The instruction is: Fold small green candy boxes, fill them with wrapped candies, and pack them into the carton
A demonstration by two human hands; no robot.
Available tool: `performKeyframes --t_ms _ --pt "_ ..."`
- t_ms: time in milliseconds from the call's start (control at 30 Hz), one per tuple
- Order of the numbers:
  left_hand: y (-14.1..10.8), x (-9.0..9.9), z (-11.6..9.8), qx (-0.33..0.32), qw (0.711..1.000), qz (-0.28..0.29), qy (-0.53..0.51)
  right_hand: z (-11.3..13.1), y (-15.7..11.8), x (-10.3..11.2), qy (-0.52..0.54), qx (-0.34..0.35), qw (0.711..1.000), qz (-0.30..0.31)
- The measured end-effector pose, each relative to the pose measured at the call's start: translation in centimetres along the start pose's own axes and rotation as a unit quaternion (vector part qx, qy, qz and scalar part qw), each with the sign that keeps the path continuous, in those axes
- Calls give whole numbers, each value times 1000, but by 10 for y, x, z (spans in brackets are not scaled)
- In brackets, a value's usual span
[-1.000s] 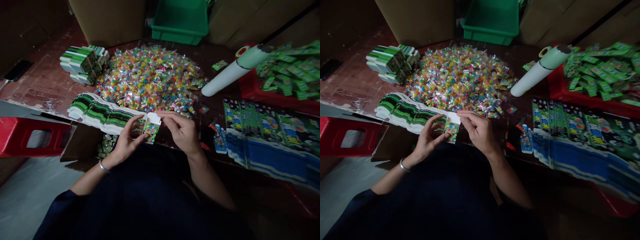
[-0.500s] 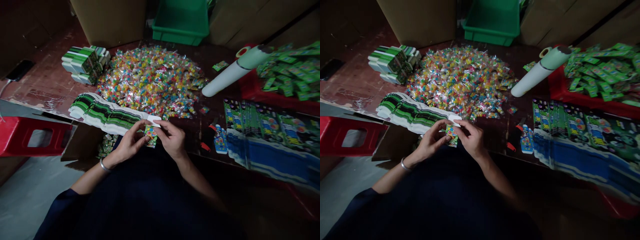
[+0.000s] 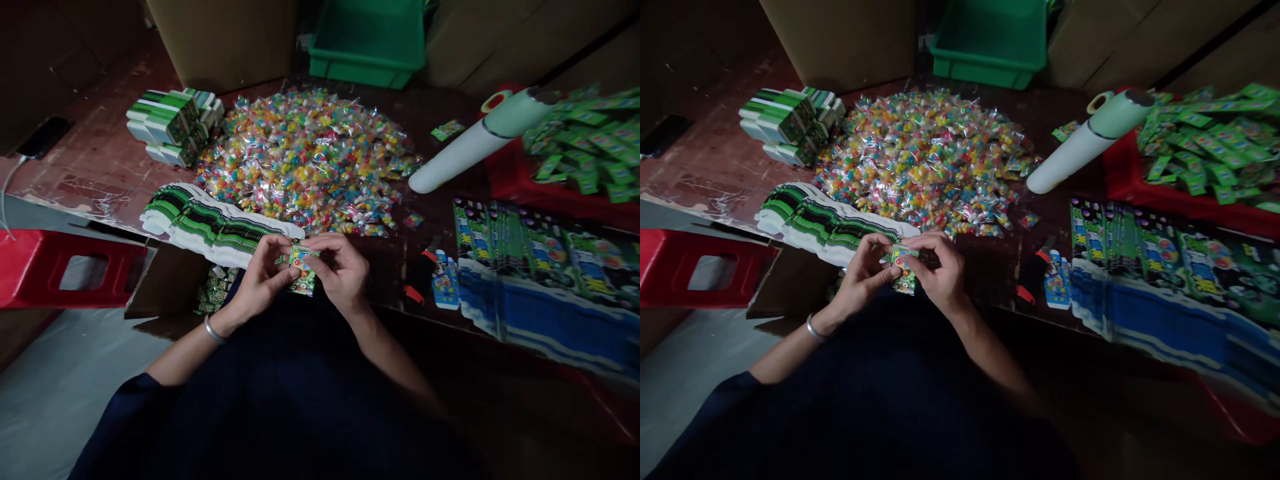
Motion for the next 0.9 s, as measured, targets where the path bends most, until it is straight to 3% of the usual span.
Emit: performKeyframes --t_ms 200,333,433,633,733,800,900 --pt "-7 3 0 -21 995 -12 95 5 13 7 21 -164 984 63" --pt "-8 4 -2 -37 991 12 126 -2 23 14 26 -191 977 94" --pt "-10 5 -4 -27 991 23 131 -3 25 14 20 -185 978 92" --pt "-12 7 -3 4 994 17 106 15 5 6 -21 -103 993 47" --pt "-14 16 -13 24 990 33 138 14 -5 8 -11 -84 993 86" --pt "-17 31 -29 29 973 80 215 5 -8 13 -9 -75 989 128" --pt "-24 68 -57 29 905 162 393 -16 -8 21 -90 -38 981 168"
Point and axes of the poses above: each hand's wrist, its own y-axis towards the middle knuckle, its own x-axis out of the back of the hand, z = x × y, the point moved 1 cm from there along y, towards the middle knuckle, and after that the axes turned 4 degrees about -z, right-handed, at the moved point
